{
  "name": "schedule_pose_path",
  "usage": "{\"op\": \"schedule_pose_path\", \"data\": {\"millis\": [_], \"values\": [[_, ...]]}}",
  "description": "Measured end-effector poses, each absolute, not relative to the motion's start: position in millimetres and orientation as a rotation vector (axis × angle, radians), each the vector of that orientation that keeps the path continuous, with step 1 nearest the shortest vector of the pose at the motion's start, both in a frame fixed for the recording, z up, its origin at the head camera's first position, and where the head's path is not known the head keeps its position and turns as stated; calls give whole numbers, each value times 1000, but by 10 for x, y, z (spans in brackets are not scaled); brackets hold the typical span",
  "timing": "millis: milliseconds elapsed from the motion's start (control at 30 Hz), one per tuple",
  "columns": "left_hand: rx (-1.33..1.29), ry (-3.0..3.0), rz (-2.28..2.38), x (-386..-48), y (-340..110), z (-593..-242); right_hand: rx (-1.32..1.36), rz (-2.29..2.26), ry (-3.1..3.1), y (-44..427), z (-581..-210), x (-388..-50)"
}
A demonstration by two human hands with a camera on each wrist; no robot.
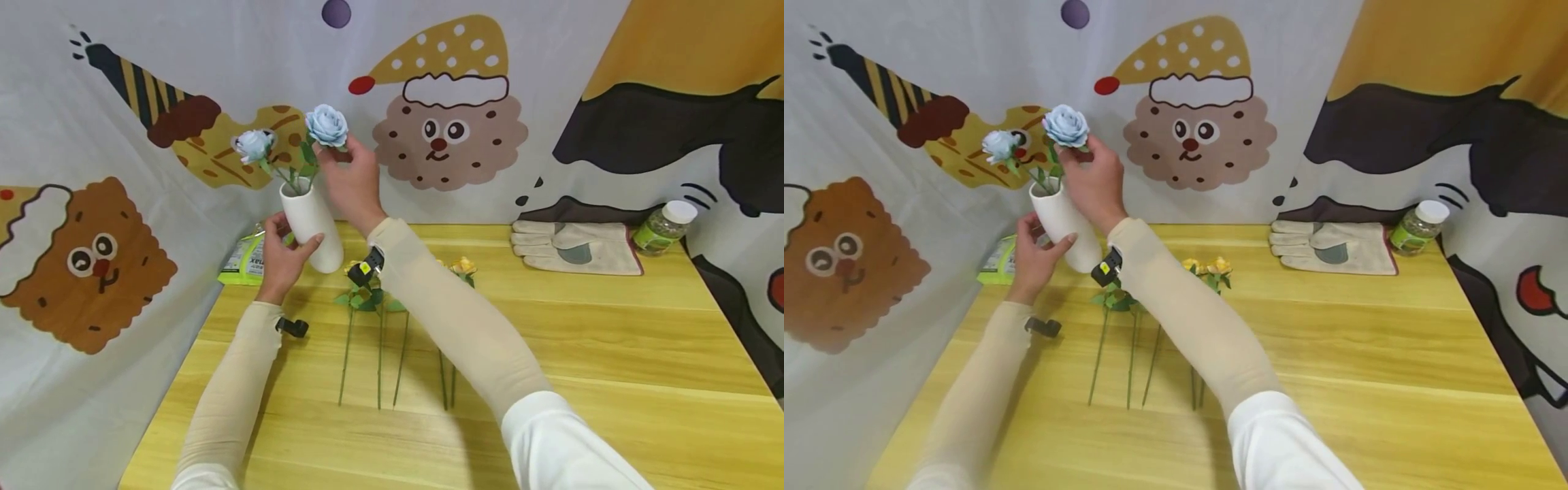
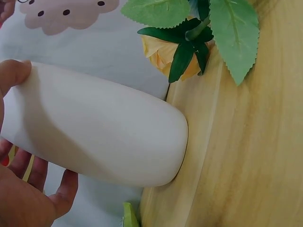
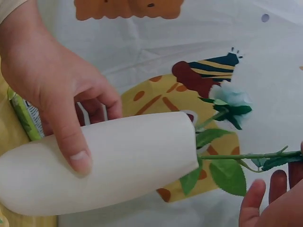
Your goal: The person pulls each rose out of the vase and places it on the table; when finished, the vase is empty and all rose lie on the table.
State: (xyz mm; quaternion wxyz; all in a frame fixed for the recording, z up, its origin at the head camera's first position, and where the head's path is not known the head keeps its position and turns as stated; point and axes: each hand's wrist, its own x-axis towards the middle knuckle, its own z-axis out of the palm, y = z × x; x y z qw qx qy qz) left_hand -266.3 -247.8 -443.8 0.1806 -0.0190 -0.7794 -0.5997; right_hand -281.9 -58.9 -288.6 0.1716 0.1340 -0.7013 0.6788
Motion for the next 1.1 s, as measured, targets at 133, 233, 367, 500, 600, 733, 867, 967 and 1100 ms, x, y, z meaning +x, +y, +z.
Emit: {"op": "schedule_pose_path", "data": {"millis": [133,233,367,500,600,733,867,967,1100], "values": [[-63,-2192,-1701,-2676,-2482,-4438,394,2039,-1882,-491,-2879,-2803],[-64,-2195,-1699,-2674,-2479,-4436,391,2154,-1778,-419,-2876,-2788],[-57,-2196,-1699,-2678,-2476,-4443,396,2296,-1636,-335,-2860,-2783],[-56,-2194,-1699,-2684,-2480,-4463,399,2355,-1540,-250,-2830,-2775],[-57,-2195,-1699,-2685,-2483,-4470,404,2355,-1494,-169,-2812,-2760],[-58,-2194,-1705,-2675,-2475,-4452,411,2360,-1441,-43,-2803,-2727],[-49,-2188,-1710,-2664,-2467,-4438,409,2384,-1383,83,-2811,-2687],[-45,-2183,-1718,-2661,-2461,-4431,404,2406,-1322,182,-2816,-2661],[-50,-2175,-1730,-2663,-2459,-4429,364,2449,-1211,323,-2805,-2626]]}}
